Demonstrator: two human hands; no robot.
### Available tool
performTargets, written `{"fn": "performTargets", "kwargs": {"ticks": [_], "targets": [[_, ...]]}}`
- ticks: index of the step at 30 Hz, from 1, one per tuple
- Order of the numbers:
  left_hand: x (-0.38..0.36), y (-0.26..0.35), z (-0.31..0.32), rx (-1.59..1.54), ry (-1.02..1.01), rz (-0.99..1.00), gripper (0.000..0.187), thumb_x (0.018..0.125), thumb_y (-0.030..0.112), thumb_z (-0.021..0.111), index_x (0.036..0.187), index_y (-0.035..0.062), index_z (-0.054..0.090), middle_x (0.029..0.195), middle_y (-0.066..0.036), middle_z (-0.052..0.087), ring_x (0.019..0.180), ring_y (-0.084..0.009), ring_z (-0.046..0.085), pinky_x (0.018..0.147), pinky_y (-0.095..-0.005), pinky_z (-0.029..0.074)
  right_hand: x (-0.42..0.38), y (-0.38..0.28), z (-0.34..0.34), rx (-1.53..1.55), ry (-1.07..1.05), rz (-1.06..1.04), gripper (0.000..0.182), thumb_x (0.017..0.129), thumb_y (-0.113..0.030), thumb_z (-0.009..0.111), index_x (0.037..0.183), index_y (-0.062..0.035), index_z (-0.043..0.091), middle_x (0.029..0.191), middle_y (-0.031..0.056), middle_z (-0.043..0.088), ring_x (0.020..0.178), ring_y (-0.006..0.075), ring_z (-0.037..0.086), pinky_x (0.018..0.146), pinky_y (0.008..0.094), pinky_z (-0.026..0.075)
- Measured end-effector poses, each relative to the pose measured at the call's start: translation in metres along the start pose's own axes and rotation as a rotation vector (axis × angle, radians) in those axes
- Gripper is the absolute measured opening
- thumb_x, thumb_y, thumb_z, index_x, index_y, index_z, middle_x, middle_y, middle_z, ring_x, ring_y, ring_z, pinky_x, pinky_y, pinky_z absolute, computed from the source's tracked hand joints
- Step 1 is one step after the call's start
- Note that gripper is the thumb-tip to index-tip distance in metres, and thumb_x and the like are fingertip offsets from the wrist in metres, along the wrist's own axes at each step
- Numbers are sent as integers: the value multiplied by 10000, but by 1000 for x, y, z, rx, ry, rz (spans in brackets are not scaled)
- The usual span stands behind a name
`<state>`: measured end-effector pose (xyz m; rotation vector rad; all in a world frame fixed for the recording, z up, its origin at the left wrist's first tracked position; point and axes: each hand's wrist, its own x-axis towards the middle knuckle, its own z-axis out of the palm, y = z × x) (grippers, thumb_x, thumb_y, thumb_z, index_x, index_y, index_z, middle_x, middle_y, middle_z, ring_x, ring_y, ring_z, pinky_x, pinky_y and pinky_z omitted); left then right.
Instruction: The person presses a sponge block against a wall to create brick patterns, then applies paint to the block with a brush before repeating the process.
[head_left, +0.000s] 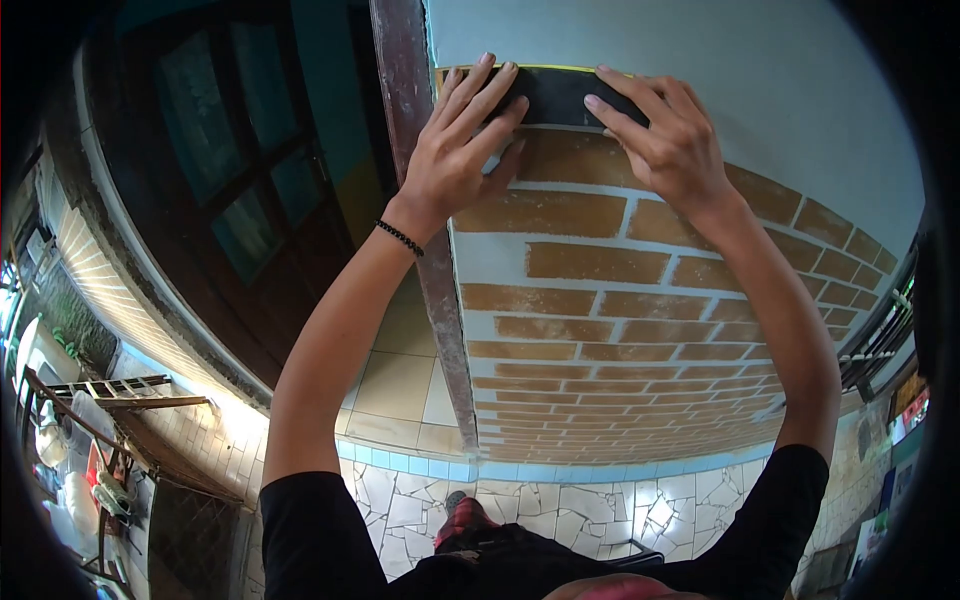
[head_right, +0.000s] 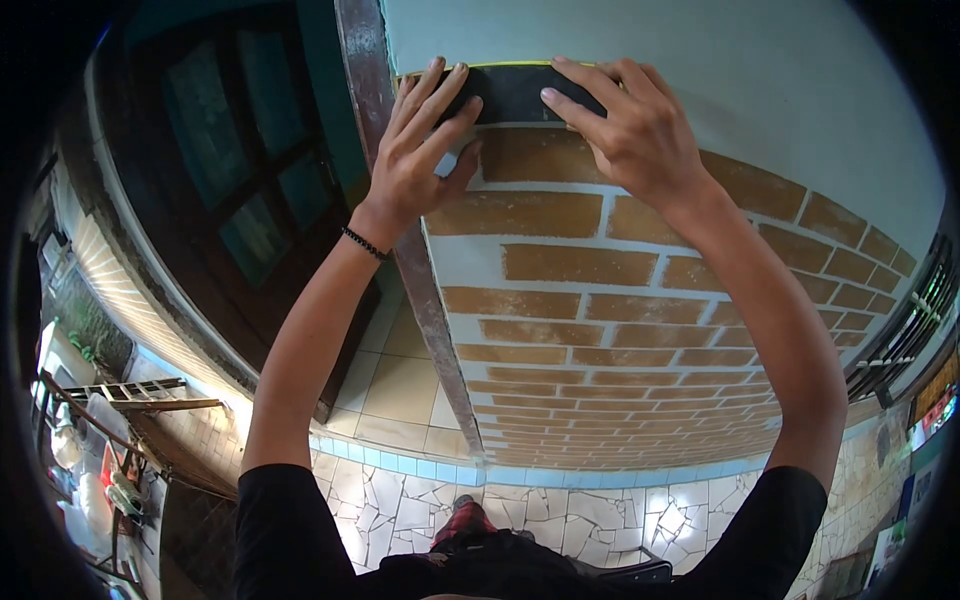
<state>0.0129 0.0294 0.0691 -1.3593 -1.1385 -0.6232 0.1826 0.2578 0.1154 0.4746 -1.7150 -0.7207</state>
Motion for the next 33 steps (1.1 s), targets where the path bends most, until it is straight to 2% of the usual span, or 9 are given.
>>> {"fn": "performTargets", "kwargs": {"ticks": [1, 4, 7, 10, 14, 15, 23, 30, 33], "targets": [[-1, -5, -2, 54, -38, 40, 441, 801, 65, 786, 1236, 59, 714, 1570, -159, 520, 1502, -389, 435, 1214, -598, 382, 0, 0, 0, 9, -4, 9, 445, 766, -37, 798, 1183, -192, 813, 1372, -7, 686, 989, 227, 621, 903, 358, 559], [-5, -16, -3, 46, -67, 77, 477, 805, 49, 777, 1277, 75, 709, 1583, -145, 511, 1512, -386, 422, 1217, -597, 380, 1, 1, 2, 9, 5, 3, 444, 765, -44, 809, 1183, -197, 814, 1367, -11, 689, 979, 219, 620, 884, 353, 543], [-6, -21, -4, -22, -82, 79, 537, 840, -3, 732, 1358, 131, 696, 1587, -149, 520, 1521, -398, 410, 1231, -614, 327, 2, 1, 1, 17, 2, 14, 437, 767, -49, 815, 1177, -200, 816, 1353, -23, 693, 968, 213, 615, 873, 353, 524], [-5, -20, -6, -5, -91, 81, 533, 856, -12, 733, 1364, 144, 695, 1593, -137, 514, 1525, -377, 407, 1240, -594, 333, 3, 1, -1, 13, -11, 5, 439, 766, -54, 818, 1180, -201, 815, 1340, -30, 695, 958, 212, 610, 879, 356, 514], [5, -13, -14, 68, -83, 78, 415, 882, 3, 757, 1272, 142, 760, 1552, -91, 563, 1477, -334, 475, 1214, -499, 425, 4, 0, -4, -2, 2, -7, 429, 758, -66, 816, 1169, -192, 812, 1323, -31, 696, 966, 217, 602, 883, 358, 506], [9, -8, -18, 98, -83, 55, 349, 869, -2, 764, 1190, 130, 801, 1510, -81, 604, 1426, -321, 528, 1174, -464, 476, 3, -2, -5, 7, 12, -2, 422, 759, -67, 815, 1162, -191, 813, 1323, -32, 696, 967, 216, 601, 886, 359, 501], [16, -12, -15, 124, -83, 43, 302, 844, 4, 781, 1118, 120, 830, 1440, -75, 658, 1352, -310, 591, 1130, -447, 511, 6, 0, -2, 47, 14, 42, 317, 784, -95, 813, 1089, -179, 829, 1307, -27, 703, 977, 205, 602, 908, 358, 468], [21, -7, -17, 105, -75, 43, 276, 808, -12, 778, 1063, 85, 823, 1371, -94, 683, 1275, -307, 628, 1067, -436, 549, 8, 0, -7, 30, -26, 32, 292, 811, -143, 824, 1097, -203, 831, 1266, -30, 719, 1018, 199, 623, 911, 362, 504], [23, -9, -18, 103, -100, 29, 265, 862, 47, 804, 1115, 122, 828, 1388, -67, 690, 1308, -296, 623, 1078, -416, 551, 5, 5, -1, 69, -17, 24, 336, 791, -121, 830, 1120, -191, 823, 1291, -29, 711, 1003, 209, 620, 900, 362, 521]]}}
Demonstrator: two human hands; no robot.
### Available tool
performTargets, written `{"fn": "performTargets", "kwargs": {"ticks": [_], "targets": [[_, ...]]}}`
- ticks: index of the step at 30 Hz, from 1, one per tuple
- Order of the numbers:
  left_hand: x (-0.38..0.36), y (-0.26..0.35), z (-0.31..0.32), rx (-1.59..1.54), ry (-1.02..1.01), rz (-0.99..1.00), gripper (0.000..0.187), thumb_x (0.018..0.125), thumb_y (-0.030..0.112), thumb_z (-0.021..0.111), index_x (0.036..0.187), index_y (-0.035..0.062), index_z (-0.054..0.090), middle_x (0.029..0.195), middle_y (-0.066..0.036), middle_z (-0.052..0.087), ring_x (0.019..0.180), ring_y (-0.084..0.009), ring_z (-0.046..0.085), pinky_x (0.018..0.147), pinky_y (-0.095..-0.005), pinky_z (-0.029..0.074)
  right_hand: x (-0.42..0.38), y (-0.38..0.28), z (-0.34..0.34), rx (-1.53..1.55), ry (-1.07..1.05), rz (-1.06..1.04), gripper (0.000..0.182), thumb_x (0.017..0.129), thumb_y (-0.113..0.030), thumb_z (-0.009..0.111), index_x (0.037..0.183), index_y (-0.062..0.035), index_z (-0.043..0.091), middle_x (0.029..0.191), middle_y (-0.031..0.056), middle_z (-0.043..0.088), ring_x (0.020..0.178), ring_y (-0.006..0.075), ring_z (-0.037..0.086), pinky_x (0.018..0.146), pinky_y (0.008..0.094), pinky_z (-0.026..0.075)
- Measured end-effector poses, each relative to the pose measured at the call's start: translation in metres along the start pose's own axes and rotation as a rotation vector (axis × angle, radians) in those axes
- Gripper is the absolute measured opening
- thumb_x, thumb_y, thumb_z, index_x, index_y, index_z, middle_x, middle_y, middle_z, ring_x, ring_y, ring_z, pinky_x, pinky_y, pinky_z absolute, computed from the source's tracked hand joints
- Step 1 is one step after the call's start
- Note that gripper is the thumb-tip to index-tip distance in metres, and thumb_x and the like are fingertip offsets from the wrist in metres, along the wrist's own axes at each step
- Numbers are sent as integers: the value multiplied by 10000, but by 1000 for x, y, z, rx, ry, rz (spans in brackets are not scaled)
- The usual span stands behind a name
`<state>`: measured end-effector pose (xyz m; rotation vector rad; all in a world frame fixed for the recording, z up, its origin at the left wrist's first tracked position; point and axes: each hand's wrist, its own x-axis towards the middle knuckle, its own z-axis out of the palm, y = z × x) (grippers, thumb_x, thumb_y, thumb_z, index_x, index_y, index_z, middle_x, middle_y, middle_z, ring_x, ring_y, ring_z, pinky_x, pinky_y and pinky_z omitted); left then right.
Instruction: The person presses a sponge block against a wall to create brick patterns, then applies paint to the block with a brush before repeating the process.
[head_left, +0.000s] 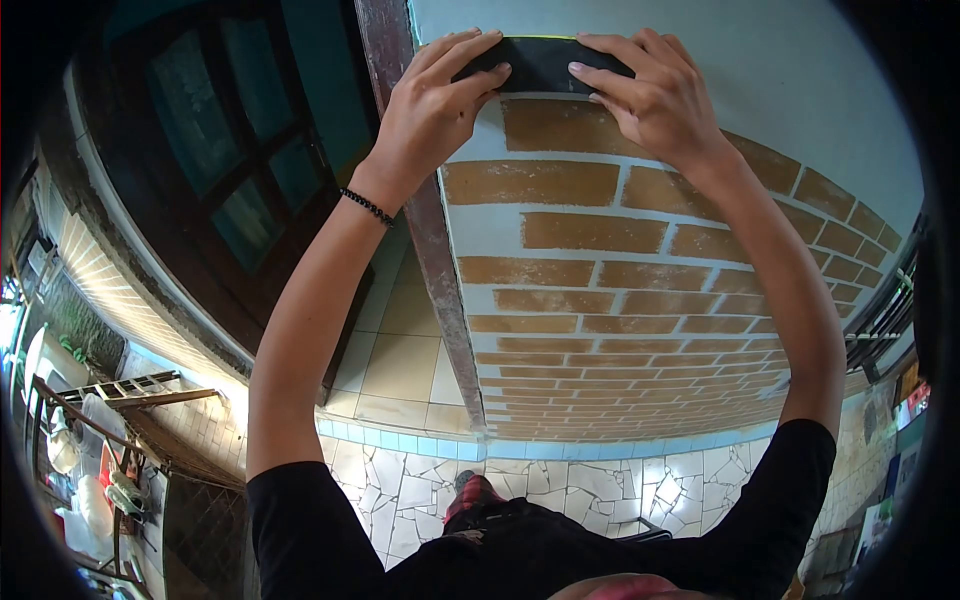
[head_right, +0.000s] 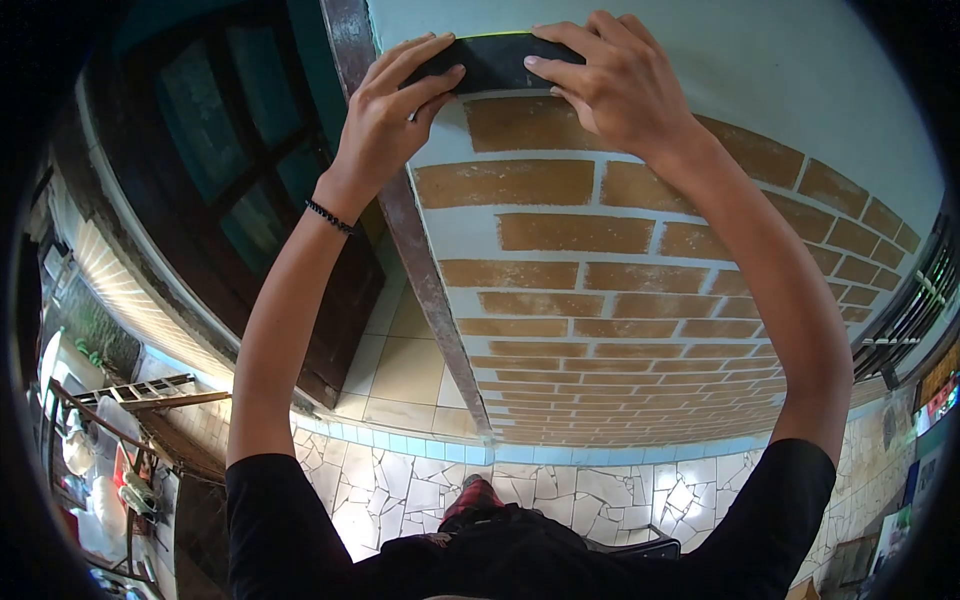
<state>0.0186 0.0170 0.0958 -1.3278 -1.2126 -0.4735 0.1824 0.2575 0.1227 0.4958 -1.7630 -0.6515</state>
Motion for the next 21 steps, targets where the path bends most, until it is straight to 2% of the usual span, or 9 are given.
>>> {"fn": "performTargets", "kwargs": {"ticks": [2, 8, 11, 14, 21], "targets": [[2, 0, -2, 37, -8, 15, 260, 865, 58, 805, 1117, 119, 825, 1380, -68, 691, 1298, -295, 629, 1072, -412, 554, 0, 0, 0, 11, 5, -11, 411, 757, -71, 838, 1154, -170, 808, 1331, -28, 698, 959, 223, 608, 873, 363, 529], [2, 8, -10, 139, -55, 30, 255, 867, 67, 801, 1118, 109, 820, 1365, -67, 693, 1283, -288, 636, 1058, -401, 562, 8, -16, -21, -18, -115, 33, 435, 768, -41, 814, 1186, -159, 799, 1398, -21, 661, 1010, 231, 603, 924, 377, 550], [4, 10, -10, 123, -66, 4, 257, 861, 64, 803, 1114, 108, 820, 1369, -66, 692, 1282, -287, 636, 1055, -400, 564, 0, -12, -10, -80, -93, 39, 373, 816, -38, 755, 1152, -187, 824, 1315, -8, 712, 1043, 221, 623, 970, 379, 540], [3, 6, -2, 117, -50, -4, 262, 856, 62, 806, 1113, 111, 820, 1378, -65, 688, 1283, -290, 635, 1054, -400, 564, -1, -7, -4, -28, -80, 61, 410, 817, 11, 718, 1165, -179, 821, 1339, 2, 705, 1047, 228, 620, 990, 396, 542], [6, 6, -8, 40, -45, -4, 262, 839, 51, 793, 1093, 109, 816, 1355, -72, 689, 1257, -290, 636, 1030, -409, 571, 3, -8, -13, 2, -98, 46, 399, 779, -43, 813, 1167, -134, 801, 1384, 7, 689, 1036, 241, 626, 947, 401, 558]]}}
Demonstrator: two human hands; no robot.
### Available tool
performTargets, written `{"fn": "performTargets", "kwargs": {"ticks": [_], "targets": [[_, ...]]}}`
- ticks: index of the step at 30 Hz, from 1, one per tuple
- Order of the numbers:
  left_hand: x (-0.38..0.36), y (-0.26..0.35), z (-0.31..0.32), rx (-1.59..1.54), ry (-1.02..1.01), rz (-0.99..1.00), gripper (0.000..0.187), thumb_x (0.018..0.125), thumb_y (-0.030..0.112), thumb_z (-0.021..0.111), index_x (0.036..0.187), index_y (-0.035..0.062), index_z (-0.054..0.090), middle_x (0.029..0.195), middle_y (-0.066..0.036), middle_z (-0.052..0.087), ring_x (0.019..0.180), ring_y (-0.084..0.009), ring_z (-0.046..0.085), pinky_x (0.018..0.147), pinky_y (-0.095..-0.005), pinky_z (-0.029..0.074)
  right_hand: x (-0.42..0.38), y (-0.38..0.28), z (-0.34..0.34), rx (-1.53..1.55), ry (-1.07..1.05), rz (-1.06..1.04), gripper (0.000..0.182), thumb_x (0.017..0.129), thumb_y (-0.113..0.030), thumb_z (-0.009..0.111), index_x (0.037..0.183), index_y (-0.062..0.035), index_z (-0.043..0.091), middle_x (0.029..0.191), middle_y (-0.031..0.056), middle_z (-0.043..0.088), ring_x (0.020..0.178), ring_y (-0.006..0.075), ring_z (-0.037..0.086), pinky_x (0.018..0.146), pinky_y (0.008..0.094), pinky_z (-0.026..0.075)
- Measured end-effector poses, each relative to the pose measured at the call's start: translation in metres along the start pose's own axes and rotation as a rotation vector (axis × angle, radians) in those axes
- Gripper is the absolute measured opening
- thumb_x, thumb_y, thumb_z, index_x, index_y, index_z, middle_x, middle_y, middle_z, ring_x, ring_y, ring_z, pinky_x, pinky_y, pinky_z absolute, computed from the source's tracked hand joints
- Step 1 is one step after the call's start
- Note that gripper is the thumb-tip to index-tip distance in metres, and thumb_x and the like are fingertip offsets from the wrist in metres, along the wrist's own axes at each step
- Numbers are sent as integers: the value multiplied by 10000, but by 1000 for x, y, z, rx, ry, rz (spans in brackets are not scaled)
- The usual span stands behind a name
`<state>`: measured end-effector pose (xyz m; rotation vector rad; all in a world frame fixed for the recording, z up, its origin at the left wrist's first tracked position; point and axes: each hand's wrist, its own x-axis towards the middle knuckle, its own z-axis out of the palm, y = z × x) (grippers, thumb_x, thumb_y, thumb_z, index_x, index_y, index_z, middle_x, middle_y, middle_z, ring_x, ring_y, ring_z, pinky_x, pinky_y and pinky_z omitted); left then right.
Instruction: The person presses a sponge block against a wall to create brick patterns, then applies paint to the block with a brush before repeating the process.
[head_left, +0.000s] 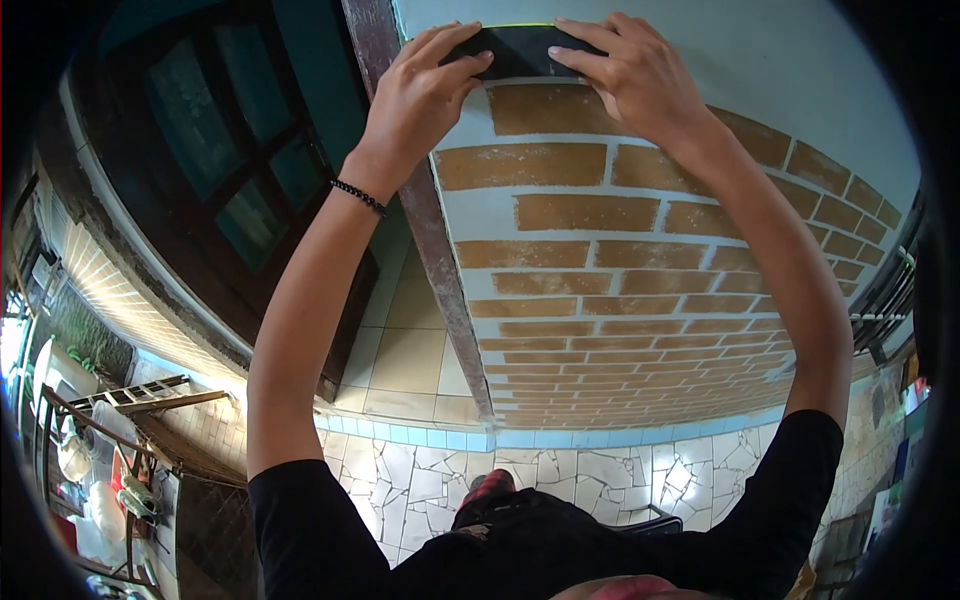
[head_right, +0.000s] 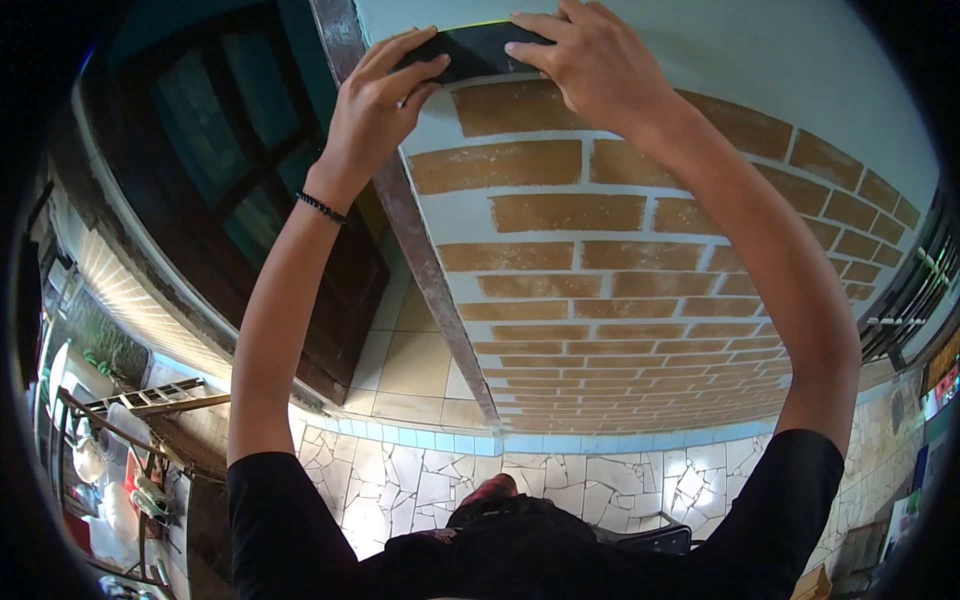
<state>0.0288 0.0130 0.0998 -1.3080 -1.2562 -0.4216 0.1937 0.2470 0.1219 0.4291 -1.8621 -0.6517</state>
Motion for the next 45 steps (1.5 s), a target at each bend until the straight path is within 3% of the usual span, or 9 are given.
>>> {"fn": "performTargets", "kwargs": {"ticks": [10, 16, 24, 30, 36, 41, 45], "targets": [[-4, -4, 2, -30, 6, 1, 293, 855, 62, 797, 1145, 99, 813, 1407, -70, 675, 1301, -292, 623, 1062, -420, 553, -2, 11, 7, 2, 34, -33, 314, 811, -129, 809, 1125, -140, 824, 1345, 2, 714, 1013, 219, 623, 928, 373, 522], [-11, 11, -1, 131, 44, 0, 358, 808, -22, 713, 1124, 110, 817, 1423, -85, 662, 1341, -318, 593, 1096, -443, 517, 4, -1, -7, -38, 2, -33, 297, 787, -180, 844, 1081, -143, 828, 1313, -11, 718, 1005, 215, 620, 930, 378, 498], [-17, 17, 14, -9, 90, -129, 392, 792, -97, 713, 1128, 79, 812, 1475, -85, 618, 1401, -338, 533, 1184, -486, 463, 5, -9, 5, -82, 79, 47, 275, 751, -218, 875, 1012, -146, 825, 1280, -43, 749, 969, 185, 642, 877, 349, 492], [-20, 11, 18, -58, 124, -116, 392, 788, -95, 718, 1121, 87, 817, 1458, -87, 633, 1386, -339, 544, 1155, -478, 480, 7, -8, 6, -83, 103, 29, 269, 751, -199, 875, 1011, -151, 825, 1284, -60, 752, 960, 177, 653, 865, 341, 493], [-16, 13, 12, -129, 186, -115, 389, 770, -96, 717, 1103, 77, 819, 1393, -111, 674, 1357, -349, 570, 1140, -474, 490, 15, -23, -12, -144, 31, 56, 357, 745, -146, 870, 1096, -142, 806, 1287, -3, 748, 1030, 210, 680, 899, 363, 509], [-28, 8, 30, -284, 236, -81, 402, 768, -100, 646, 1153, -28, 735, 1517, -196, 548, 1471, -411, 454, 1200, -582, 417, 18, -33, -8, -173, 3, 98, 411, 706, -87, 886, 1109, -121, 815, 1275, 27, 758, 1082, 244, 695, 902, 366, 516], [-33, -5, 36, -465, 229, -80, 496, 711, -77, 709, 1204, -33, 716, 1559, -199, 513, 1499, -389, 433, 1215, -569, 391, 24, -39, 3, -176, 7, 170, 401, 701, -60, 886, 1095, -114, 825, 1255, 57, 771, 1097, 252, 707, 929, 368, 517]]}}
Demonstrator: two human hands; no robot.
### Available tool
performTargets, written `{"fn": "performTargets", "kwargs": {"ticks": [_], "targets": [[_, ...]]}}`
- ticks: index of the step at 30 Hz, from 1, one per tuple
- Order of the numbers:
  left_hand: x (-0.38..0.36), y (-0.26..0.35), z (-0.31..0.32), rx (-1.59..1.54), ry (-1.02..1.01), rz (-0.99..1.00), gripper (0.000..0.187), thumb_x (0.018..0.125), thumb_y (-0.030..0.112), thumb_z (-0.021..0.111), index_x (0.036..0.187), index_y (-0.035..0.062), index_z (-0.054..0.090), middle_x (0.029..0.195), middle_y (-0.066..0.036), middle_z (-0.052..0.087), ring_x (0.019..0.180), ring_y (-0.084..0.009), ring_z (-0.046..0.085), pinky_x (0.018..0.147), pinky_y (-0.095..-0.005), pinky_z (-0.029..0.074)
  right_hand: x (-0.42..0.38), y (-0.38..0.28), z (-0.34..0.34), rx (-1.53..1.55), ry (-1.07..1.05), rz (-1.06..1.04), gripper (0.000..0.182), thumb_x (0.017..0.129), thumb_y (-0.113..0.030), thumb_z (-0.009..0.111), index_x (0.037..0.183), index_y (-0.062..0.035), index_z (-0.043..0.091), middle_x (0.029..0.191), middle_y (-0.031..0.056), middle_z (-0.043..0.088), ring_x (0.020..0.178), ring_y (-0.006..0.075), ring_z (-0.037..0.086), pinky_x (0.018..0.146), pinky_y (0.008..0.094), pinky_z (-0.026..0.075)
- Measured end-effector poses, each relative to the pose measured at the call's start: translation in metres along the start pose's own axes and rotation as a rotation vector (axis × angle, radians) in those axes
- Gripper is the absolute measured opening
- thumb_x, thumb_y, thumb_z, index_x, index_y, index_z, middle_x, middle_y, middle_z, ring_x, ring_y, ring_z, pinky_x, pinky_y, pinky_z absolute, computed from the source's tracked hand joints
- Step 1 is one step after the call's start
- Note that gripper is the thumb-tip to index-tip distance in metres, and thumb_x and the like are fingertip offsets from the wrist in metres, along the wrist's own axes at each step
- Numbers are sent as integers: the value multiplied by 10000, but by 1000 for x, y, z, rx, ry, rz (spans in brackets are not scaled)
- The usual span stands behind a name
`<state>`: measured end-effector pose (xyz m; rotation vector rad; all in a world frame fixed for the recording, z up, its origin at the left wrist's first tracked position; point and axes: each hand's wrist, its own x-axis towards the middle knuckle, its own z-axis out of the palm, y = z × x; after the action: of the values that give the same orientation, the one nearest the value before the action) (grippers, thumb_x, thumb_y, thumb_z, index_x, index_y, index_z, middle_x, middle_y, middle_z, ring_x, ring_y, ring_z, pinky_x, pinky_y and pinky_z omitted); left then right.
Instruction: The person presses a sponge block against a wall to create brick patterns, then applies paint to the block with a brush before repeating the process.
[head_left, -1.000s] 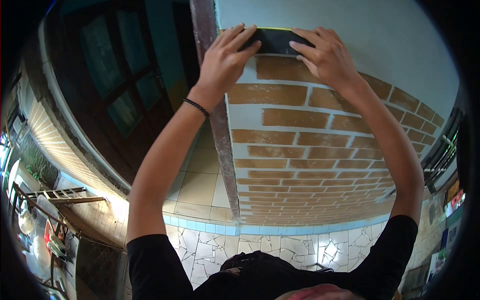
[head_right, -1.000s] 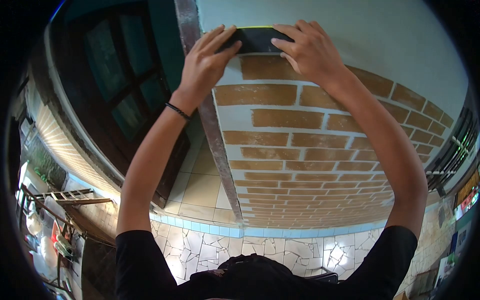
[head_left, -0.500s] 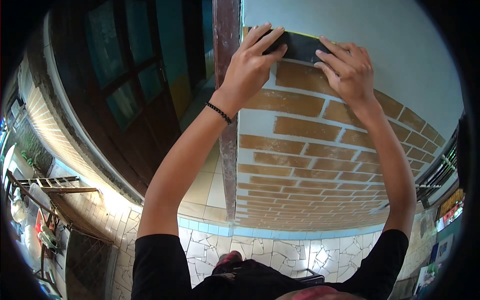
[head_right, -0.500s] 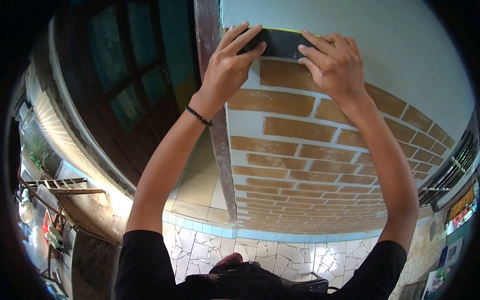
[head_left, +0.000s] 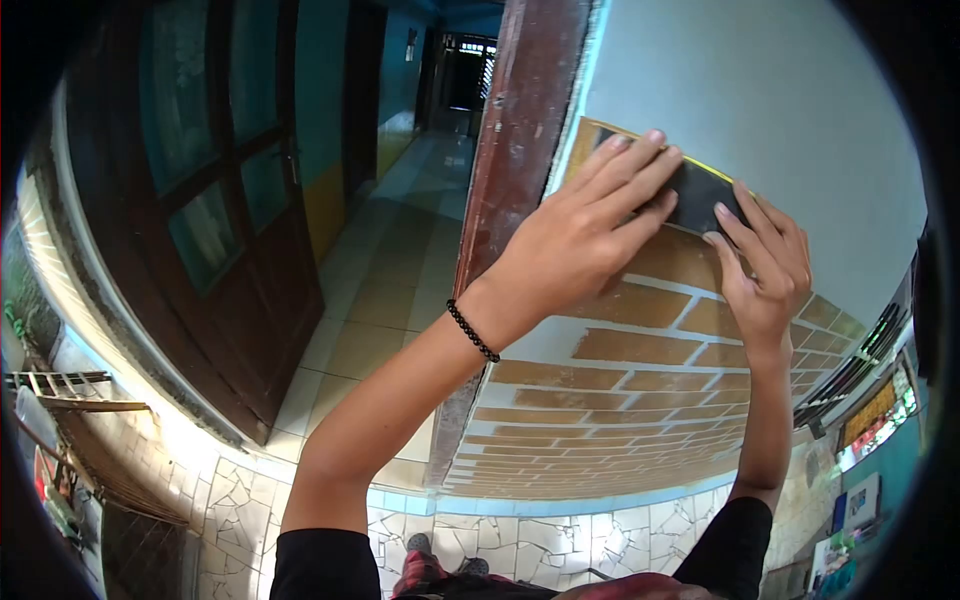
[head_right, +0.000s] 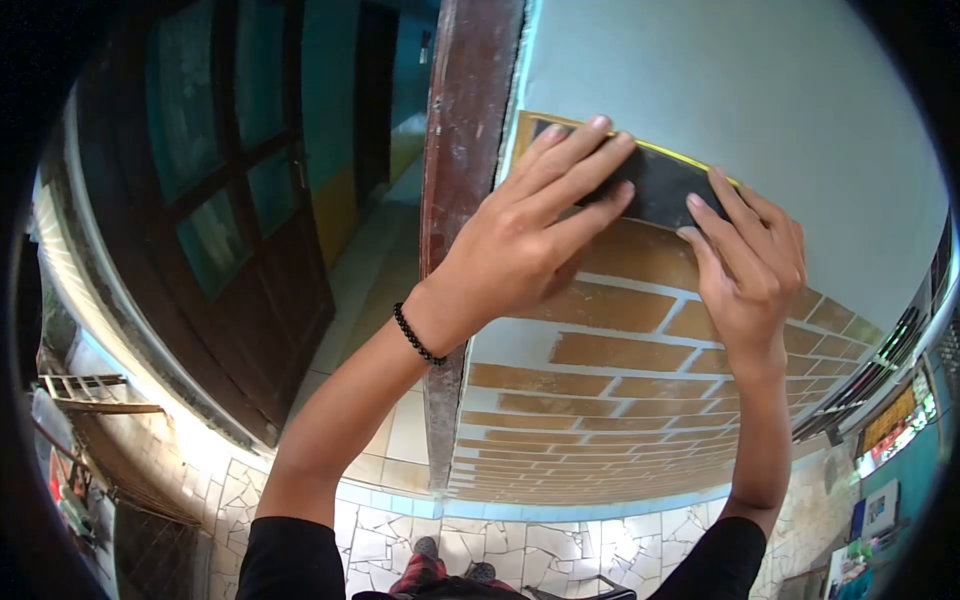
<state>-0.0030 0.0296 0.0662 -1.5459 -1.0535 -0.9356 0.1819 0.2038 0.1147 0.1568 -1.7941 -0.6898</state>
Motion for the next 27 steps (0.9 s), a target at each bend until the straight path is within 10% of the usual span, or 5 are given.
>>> {"fn": "performTargets", "kwargs": {"ticks": [12, 27], "targets": [[5, 20, 9, 274, 138, -11, 138, 832, 91, 684, 924, 28, 602, 1407, -242, 607, 1402, -385, 530, 1220, -489, 393, 5, -18, -16, -113, -110, 4, 428, 772, -9, 847, 1181, -122, 787, 1318, 68, 732, 1167, 266, 700, 969, 384, 534], [10, 17, 17, 280, 176, -29, 169, 790, 73, 695, 937, 2, 652, 1359, -246, 628, 1351, -385, 564, 1202, -500, 410, 6, -23, -12, -95, -148, 33, 507, 781, 34, 810, 1244, -169, 770, 1349, 64, 704, 1185, 281, 680, 999, 407, 545]]}}
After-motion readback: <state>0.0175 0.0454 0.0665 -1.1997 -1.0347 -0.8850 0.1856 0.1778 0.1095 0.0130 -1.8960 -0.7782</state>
